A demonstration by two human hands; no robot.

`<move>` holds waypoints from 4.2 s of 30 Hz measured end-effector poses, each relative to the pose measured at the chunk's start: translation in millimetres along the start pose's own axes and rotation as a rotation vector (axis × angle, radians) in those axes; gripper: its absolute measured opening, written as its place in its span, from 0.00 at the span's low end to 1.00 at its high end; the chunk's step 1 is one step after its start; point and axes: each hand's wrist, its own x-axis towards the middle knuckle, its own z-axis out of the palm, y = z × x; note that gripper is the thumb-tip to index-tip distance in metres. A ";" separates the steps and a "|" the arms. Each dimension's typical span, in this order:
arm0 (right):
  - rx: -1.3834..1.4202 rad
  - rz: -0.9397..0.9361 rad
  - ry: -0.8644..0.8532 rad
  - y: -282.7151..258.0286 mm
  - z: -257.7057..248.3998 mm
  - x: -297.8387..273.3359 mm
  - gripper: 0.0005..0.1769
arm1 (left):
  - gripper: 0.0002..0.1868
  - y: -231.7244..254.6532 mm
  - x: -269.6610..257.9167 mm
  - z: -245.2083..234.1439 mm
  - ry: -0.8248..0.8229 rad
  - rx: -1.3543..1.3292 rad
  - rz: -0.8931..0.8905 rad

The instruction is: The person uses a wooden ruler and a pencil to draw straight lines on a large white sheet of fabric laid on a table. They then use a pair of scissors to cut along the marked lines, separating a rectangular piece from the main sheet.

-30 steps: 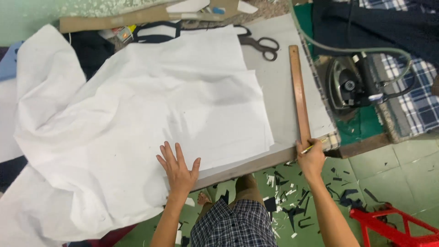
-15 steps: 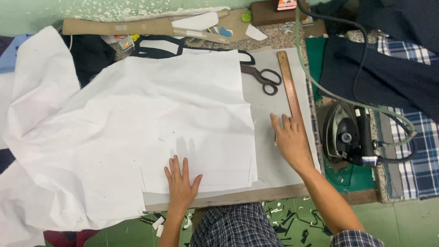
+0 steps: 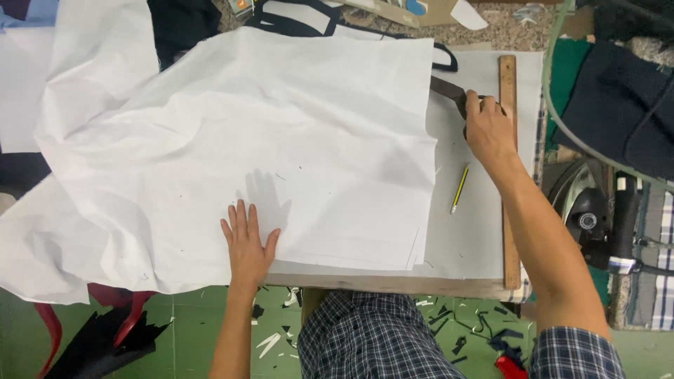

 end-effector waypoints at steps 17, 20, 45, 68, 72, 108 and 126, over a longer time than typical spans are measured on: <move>1.559 0.831 -0.398 -221.2 -113.0 -448.5 0.30 | 0.33 172.4 32.3 98.3 -0.232 -0.158 1.066; 1.617 0.796 -0.596 -250.9 -117.6 -486.2 0.38 | 0.32 192.6 32.1 100.2 -0.282 -0.092 1.118; 1.789 0.866 -0.724 -292.5 -114.1 -439.0 0.39 | 0.31 192.0 45.0 101.8 -0.239 -0.111 1.138; 1.641 0.786 -0.598 -296.4 -117.1 -421.5 0.40 | 0.32 191.8 45.0 102.5 -0.279 -0.083 1.140; 1.611 0.790 -0.578 -299.6 -114.9 -421.5 0.41 | 0.32 192.2 45.4 101.2 -0.271 -0.091 1.141; 1.677 0.871 -0.754 -278.7 -119.1 -410.9 0.42 | 0.33 193.6 46.7 97.7 -0.308 -0.059 1.138; 1.903 0.889 -0.693 -271.6 -117.5 -421.8 0.40 | 0.38 190.0 45.7 98.4 -0.346 -0.050 1.145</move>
